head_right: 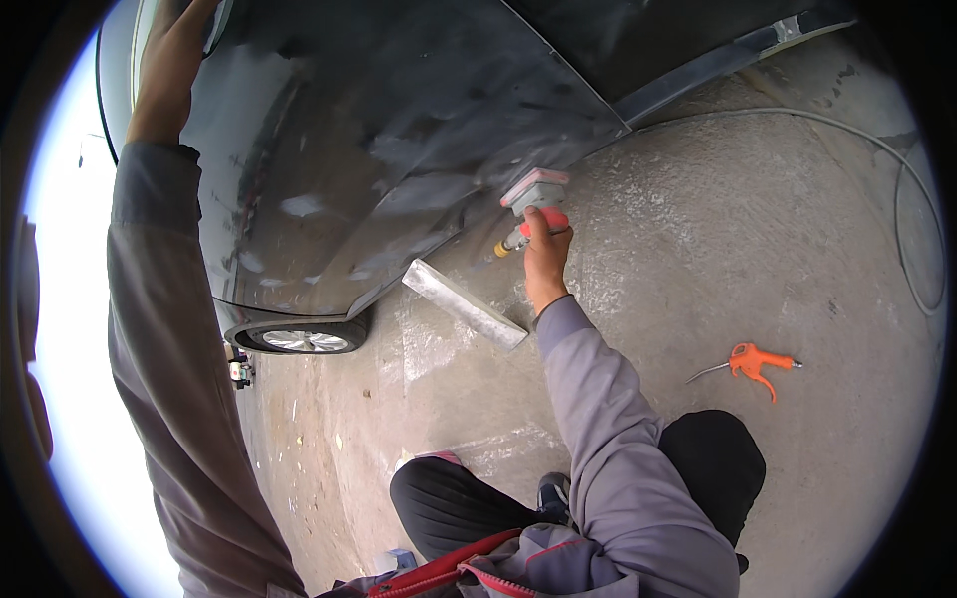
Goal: The person inspects a dent on a car door, then uses a pneumatic sander to smooth the surface. They mix body filler on a metal sheet and prepare to apply it to the damaged area.
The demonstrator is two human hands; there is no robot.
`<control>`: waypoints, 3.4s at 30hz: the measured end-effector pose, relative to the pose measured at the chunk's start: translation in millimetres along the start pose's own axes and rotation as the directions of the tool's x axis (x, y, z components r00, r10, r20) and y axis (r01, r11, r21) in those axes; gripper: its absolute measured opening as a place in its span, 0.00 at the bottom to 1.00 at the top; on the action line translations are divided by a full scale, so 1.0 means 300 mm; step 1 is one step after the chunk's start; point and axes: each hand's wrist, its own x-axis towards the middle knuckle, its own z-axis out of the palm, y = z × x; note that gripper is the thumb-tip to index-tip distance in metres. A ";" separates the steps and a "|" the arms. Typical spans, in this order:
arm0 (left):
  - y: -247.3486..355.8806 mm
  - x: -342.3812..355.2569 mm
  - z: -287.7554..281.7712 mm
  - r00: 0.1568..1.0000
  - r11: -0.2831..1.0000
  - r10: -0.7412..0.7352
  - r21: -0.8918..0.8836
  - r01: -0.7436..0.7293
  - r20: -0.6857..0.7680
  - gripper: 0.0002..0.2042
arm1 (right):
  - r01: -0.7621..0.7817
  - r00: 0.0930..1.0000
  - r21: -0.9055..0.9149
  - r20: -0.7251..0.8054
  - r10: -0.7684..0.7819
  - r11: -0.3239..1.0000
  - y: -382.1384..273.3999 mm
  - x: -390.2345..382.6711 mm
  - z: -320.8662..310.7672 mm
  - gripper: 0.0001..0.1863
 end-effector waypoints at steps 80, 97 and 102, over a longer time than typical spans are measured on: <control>0.039 -0.005 -0.056 0.996 0.992 -0.091 0.086 0.089 0.018 0.31 | 0.478 0.876 -0.617 0.283 -0.390 0.625 -0.200 -0.239 0.315 0.48; 0.060 -0.024 -0.048 0.997 0.992 -0.067 0.104 0.070 -0.036 0.31 | 0.576 0.811 -0.660 0.534 -0.239 0.481 0.011 -0.312 0.309 0.50; 0.050 -0.029 -0.051 0.996 0.994 -0.094 0.064 0.093 0.006 0.30 | 0.714 0.695 -0.587 0.661 -0.284 0.381 0.075 -0.365 0.373 0.44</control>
